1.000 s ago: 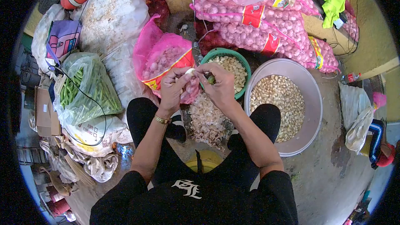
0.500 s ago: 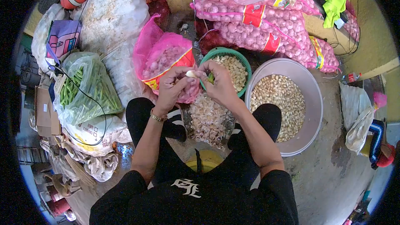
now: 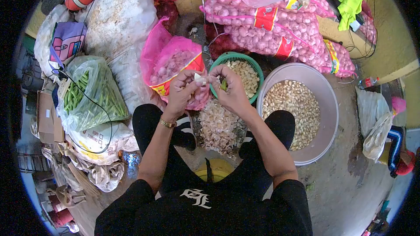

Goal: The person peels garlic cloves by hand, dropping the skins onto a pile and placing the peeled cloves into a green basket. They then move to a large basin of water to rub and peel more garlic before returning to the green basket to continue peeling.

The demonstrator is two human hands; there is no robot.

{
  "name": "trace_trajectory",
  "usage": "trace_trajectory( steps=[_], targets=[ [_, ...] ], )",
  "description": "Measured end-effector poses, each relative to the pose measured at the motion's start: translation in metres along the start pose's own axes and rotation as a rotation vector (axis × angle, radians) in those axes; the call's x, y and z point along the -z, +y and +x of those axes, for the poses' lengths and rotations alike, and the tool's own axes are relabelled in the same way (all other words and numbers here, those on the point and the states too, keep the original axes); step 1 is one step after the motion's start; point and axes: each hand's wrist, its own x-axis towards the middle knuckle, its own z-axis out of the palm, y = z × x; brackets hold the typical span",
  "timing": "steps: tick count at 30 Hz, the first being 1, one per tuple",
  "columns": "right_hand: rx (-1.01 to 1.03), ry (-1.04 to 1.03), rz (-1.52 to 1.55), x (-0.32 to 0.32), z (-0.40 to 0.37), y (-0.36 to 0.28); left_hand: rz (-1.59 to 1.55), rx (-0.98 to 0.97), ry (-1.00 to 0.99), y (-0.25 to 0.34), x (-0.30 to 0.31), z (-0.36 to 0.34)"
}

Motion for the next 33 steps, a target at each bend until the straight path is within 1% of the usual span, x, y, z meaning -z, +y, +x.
trace_trajectory(
  steps=[2,4,6,7,9,10,14,16,17,19,20,21,22,23,25,27,29,30,32,33],
  targets=[
    [-0.031,-0.029,0.041,0.004,0.0,-0.004,0.002,0.025,0.014,0.003,-0.001,0.001],
    [-0.064,-0.059,0.084,0.01,-0.003,-0.005,-0.12,-0.011,0.117,0.004,-0.001,0.002],
    [-0.082,-0.202,0.102,0.019,-0.006,-0.003,-0.09,-0.031,0.146,0.001,0.007,0.005],
    [-0.083,-0.203,0.104,0.02,-0.008,-0.004,-0.06,-0.051,0.174,0.0,0.011,0.006],
    [-0.119,-0.561,-0.16,0.023,-0.01,-0.007,-0.076,-0.054,0.182,-0.003,0.014,0.007],
    [-0.038,-0.561,-0.37,0.02,-0.019,0.007,-0.092,-0.053,0.185,-0.003,0.014,0.007],
    [-0.087,-0.57,-0.428,0.016,-0.022,0.011,-0.189,0.01,0.213,0.004,0.004,0.005],
    [-0.227,-0.462,-0.289,0.017,-0.015,0.001,-0.244,0.04,0.143,0.004,0.001,0.005],
    [-0.229,-0.46,-0.29,0.015,-0.016,0.0,-0.245,0.042,0.14,0.003,-0.001,0.006],
    [-0.049,-0.152,-0.174,0.009,-0.013,-0.005,-0.21,0.07,0.102,0.002,-0.006,0.007],
    [-0.162,-0.065,-0.127,0.006,-0.013,-0.011,-0.21,0.072,0.101,0.002,-0.008,0.006],
    [-0.165,-0.064,-0.127,0.004,-0.012,-0.011,-0.218,0.111,0.047,0.005,-0.011,0.004],
    [-0.194,0.006,-0.001,0.003,-0.01,-0.012,-0.225,0.15,-0.007,0.006,-0.014,0.003],
    [-0.221,0.075,0.125,0.003,-0.009,-0.011,-0.224,0.151,-0.009,0.003,-0.016,0.003],
    [-0.259,0.081,0.164,0.006,-0.008,-0.007,-0.174,0.15,0.016,-0.004,-0.02,0.003],
    [-0.295,0.086,0.199,0.011,-0.006,-0.005,-0.135,0.134,-0.009,-0.005,-0.02,0.002],
    [-0.427,0.002,0.163,0.015,-0.006,-0.006,-0.097,0.117,-0.034,-0.006,-0.022,0.002],
    [-0.429,0.004,0.163,0.015,-0.006,-0.005,-0.067,0.102,-0.018,-0.007,-0.024,0.002],
    [-0.524,0.035,0.301,0.013,-0.007,-0.004,-0.037,0.087,0.0,-0.01,-0.023,0.003],
    [-0.525,0.035,0.301,0.013,-0.007,-0.003,0.001,0.044,0.039,-0.013,-0.022,0.005]
  ],
)
